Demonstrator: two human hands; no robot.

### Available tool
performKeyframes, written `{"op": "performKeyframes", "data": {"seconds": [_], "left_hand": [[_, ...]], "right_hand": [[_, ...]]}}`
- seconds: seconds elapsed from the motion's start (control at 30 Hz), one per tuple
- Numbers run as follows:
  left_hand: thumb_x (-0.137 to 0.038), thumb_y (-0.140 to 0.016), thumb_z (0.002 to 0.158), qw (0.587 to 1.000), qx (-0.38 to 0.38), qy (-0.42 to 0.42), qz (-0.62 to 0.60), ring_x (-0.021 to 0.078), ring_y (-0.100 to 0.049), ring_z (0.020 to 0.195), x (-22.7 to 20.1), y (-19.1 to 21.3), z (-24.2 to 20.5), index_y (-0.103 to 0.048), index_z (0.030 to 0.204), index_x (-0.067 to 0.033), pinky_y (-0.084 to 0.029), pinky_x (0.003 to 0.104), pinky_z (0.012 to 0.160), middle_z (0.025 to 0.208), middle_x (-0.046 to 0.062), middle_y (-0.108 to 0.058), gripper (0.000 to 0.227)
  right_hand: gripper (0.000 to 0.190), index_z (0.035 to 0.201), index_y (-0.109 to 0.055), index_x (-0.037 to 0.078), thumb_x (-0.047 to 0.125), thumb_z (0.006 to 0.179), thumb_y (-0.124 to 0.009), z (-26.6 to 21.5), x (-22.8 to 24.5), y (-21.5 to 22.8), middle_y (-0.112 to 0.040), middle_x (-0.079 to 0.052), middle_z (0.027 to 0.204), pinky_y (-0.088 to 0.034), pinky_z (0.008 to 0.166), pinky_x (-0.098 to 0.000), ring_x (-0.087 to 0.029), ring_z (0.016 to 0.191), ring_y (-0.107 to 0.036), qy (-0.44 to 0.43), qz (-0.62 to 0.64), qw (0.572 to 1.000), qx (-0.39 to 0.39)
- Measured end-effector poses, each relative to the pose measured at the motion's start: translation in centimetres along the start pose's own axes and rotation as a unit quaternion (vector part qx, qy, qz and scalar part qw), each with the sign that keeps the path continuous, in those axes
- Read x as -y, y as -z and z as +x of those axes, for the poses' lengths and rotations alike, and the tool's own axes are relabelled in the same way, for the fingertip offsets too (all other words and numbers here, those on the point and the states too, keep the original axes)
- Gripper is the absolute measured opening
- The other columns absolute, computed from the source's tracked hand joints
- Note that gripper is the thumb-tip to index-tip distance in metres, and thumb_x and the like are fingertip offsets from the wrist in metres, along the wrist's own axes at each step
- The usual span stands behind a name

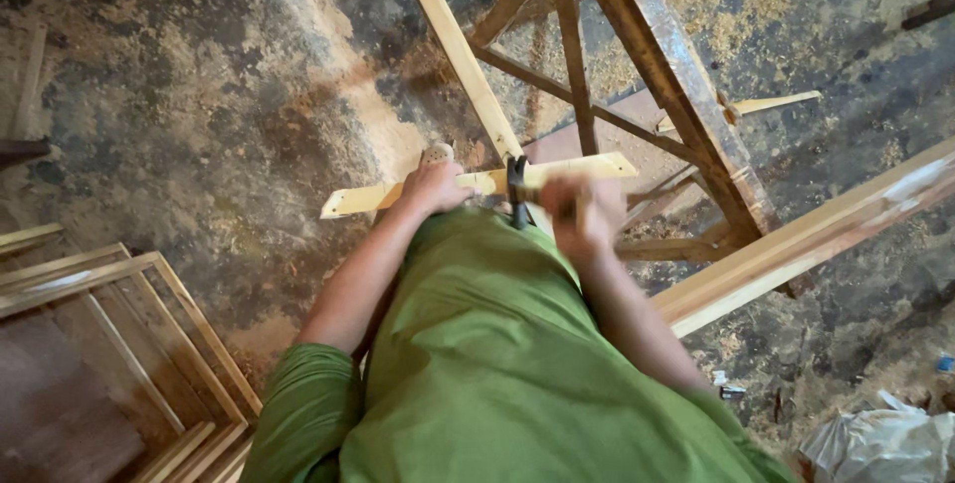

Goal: The person hammers nails into a wooden frame to assemble it, then applies a brown liquid finish to the frame using a brush. The person uses a hammer and a paintbrush to complete the assembly and finishing steps.

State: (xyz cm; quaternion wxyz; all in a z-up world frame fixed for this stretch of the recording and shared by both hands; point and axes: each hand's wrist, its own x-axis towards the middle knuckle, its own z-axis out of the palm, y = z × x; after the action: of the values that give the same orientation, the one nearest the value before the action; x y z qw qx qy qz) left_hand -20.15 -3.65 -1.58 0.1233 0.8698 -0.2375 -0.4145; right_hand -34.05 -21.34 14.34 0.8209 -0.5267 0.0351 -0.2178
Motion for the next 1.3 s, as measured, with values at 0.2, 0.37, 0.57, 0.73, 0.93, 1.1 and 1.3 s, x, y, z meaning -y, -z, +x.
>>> {"op": "performKeyframes", "data": {"seconds": [0.2,0.37,0.57,0.73,0.93,1.1,1.3], "left_hand": [[-0.062,-0.076,0.08,0.999,0.019,-0.046,-0.003,0.0359,-0.073,0.098,1.3,-2.2,-0.5,-0.075,0.109,-0.0098,-0.058,0.049,0.086,0.105,0.02,-0.075,0.059],[-0.037,-0.091,0.061,0.98,-0.049,-0.141,-0.131,0.0332,-0.072,0.086,1.3,-2.1,0.3,-0.074,0.103,-0.0092,-0.056,0.044,0.077,0.094,0.017,-0.074,0.053],[-0.023,-0.087,0.07,0.962,-0.057,-0.142,-0.227,0.0198,-0.071,0.081,-1.0,-1.7,1.2,-0.074,0.103,-0.0104,-0.055,0.035,0.078,0.09,0.01,-0.075,0.037],[-0.017,-0.082,0.072,0.922,-0.033,-0.214,-0.321,0.0155,-0.073,0.085,-0.7,-0.5,0.7,-0.076,0.095,-0.0075,-0.056,0.032,0.081,0.09,0.008,-0.078,0.026],[-0.012,-0.079,0.074,0.92,-0.039,-0.209,-0.329,0.0156,-0.072,0.087,0.5,-0.5,1.9,-0.075,0.1,-0.0061,-0.055,0.031,0.083,0.094,0.009,-0.077,0.027],[-0.005,-0.068,0.076,0.895,0.015,-0.25,-0.369,0.0148,-0.074,0.093,0.3,-0.6,3.0,-0.07,0.105,-0.0046,-0.057,0.031,0.086,0.098,0.007,-0.078,0.029],[-0.007,-0.071,0.08,0.916,-0.006,-0.239,-0.322,0.0201,-0.071,0.087,0.6,2.4,2.5,-0.068,0.107,-0.003,-0.056,0.036,0.08,0.092,0.01,-0.074,0.028]], "right_hand": [[0.053,0.078,-0.053,-0.004,0.046,0.095,-0.058,-5.3,4.9,1.5,-0.05,-0.014,0.061,-0.036,0.047,-0.0384,-0.023,0.049,-0.044,0.146,-0.009,0.989,0.03],[0.055,0.079,-0.053,-0.002,0.05,0.094,-0.059,-4.6,7.4,2.7,-0.048,-0.011,0.06,-0.036,0.049,-0.0377,-0.021,0.05,-0.043,0.132,0.056,0.99,0.006],[0.053,0.08,-0.054,-0.001,0.05,0.095,-0.057,-3.7,6.7,2.9,-0.046,-0.009,0.058,-0.038,0.05,-0.0371,-0.019,0.049,-0.042,0.119,0.093,0.988,0.011],[0.053,0.079,-0.054,-0.001,0.049,0.094,-0.057,-2.9,5.2,2.2,-0.046,-0.009,0.059,-0.037,0.051,-0.0372,-0.02,0.05,-0.04,0.097,0.078,0.992,0.021],[0.055,0.079,-0.054,-0.002,0.051,0.093,-0.061,-1.0,4.2,1.3,-0.048,-0.011,0.06,-0.036,0.05,-0.0369,-0.021,0.05,-0.041,0.044,0.07,0.994,0.07],[0.055,0.077,-0.055,-0.001,0.051,0.092,-0.061,0.7,3.4,0.7,-0.049,-0.009,0.059,-0.037,0.051,-0.0382,-0.02,0.05,-0.043,0.04,0.085,0.993,0.066],[0.054,0.079,-0.056,-0.002,0.05,0.094,-0.061,2.7,2.4,0.5,-0.048,-0.011,0.059,-0.036,0.049,-0.0367,-0.02,0.048,-0.042,-0.008,0.079,0.995,0.066]]}}
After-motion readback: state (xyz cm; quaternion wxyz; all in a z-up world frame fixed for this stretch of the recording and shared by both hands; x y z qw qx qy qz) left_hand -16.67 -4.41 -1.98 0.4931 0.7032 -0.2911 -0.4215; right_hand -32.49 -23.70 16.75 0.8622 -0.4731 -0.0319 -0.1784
